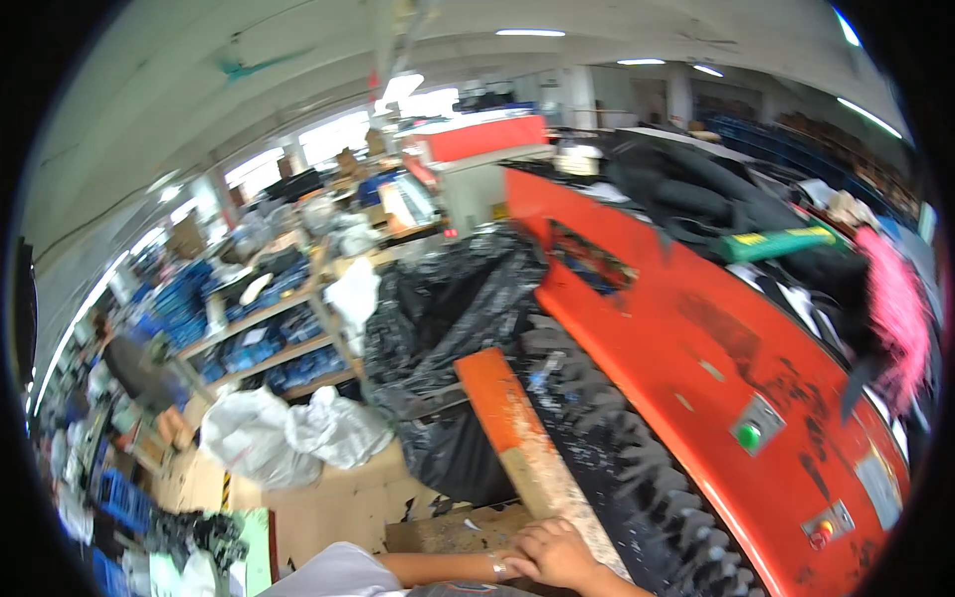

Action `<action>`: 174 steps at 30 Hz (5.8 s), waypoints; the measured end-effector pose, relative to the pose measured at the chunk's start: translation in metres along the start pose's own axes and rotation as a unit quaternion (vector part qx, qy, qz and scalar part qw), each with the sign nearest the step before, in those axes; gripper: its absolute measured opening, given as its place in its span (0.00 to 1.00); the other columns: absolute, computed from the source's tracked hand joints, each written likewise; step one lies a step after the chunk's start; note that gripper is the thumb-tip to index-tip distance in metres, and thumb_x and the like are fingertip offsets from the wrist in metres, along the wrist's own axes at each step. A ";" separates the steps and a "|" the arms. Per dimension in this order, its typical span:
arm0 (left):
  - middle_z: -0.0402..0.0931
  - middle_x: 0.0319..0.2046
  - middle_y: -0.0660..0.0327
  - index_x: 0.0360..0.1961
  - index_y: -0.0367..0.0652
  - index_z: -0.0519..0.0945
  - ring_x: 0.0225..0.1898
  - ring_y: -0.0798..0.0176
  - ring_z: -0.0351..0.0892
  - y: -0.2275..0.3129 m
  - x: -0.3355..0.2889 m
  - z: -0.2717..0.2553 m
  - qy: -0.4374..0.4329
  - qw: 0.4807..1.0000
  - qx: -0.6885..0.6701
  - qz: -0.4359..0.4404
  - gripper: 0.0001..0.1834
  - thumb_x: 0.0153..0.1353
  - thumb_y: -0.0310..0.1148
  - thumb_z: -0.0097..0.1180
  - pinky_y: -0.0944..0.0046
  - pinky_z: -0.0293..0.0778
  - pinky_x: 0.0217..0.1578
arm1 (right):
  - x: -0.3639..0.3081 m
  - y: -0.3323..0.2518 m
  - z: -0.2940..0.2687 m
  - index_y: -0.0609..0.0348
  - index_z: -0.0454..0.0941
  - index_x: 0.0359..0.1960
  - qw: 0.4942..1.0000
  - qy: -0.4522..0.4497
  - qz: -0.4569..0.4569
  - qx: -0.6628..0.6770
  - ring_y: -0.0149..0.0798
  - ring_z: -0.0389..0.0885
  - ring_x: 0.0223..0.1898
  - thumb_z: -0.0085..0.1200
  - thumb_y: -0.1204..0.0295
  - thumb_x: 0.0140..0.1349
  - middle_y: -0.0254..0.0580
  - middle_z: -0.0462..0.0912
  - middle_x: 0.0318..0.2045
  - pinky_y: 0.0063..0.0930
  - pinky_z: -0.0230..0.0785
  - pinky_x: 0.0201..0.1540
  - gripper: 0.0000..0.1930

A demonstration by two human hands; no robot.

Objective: Operating a hydraulic machine to die-cut shapes from material sheets.

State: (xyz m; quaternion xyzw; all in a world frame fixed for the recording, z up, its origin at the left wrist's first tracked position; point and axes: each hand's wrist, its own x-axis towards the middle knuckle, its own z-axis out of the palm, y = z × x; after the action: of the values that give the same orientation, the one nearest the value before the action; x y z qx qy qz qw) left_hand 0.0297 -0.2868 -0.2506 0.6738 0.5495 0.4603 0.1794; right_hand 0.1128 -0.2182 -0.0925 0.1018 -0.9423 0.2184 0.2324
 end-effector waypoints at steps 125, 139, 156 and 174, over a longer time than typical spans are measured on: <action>0.72 0.14 0.49 0.11 0.40 0.75 0.19 0.45 0.73 0.149 0.410 -0.015 -0.110 0.964 0.089 0.225 0.27 0.60 0.49 0.53 0.51 0.66 0.21 | -0.315 0.009 -0.320 0.64 0.52 0.69 0.301 0.634 0.385 -0.599 0.59 0.41 0.72 0.32 0.48 0.71 0.67 0.45 0.69 0.48 0.34 0.70 0.35; 0.80 0.22 0.49 0.25 0.42 0.84 0.30 0.43 0.81 0.050 0.094 -0.036 -0.220 0.974 0.058 0.012 0.11 0.44 0.37 0.59 0.48 0.75 0.32 | -0.113 -0.007 -0.018 0.68 0.61 0.63 0.861 0.267 0.376 -0.214 0.53 0.59 0.66 0.49 0.70 0.65 0.56 0.63 0.63 0.42 0.48 0.68 0.26; 0.75 0.44 0.54 0.36 0.38 0.83 0.54 0.51 0.66 0.021 0.013 -0.097 -0.123 0.971 0.197 0.055 0.20 0.58 0.44 0.49 0.47 0.48 0.62 | -0.118 -0.109 0.051 0.58 0.76 0.50 0.800 -0.020 0.507 -0.320 0.61 0.75 0.45 0.65 0.48 0.49 0.62 0.76 0.45 0.48 0.70 0.47 0.33; 0.77 0.44 0.52 0.36 0.38 0.84 0.57 0.54 0.68 0.050 -0.010 -0.122 -0.118 0.964 0.235 -0.039 0.23 0.53 0.46 0.51 0.56 0.56 0.60 | -0.141 -0.141 0.086 0.64 0.69 0.22 0.736 0.116 0.555 -0.370 0.55 0.73 0.29 0.66 0.72 0.32 0.49 0.72 0.24 0.44 0.65 0.33 0.18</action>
State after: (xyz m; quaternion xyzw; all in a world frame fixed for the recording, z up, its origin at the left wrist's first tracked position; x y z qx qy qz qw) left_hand -0.0410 -0.3443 -0.1555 0.7248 0.6429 0.2279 0.0974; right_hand 0.2429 -0.3698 -0.1773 -0.5593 -0.8040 -0.0469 0.1965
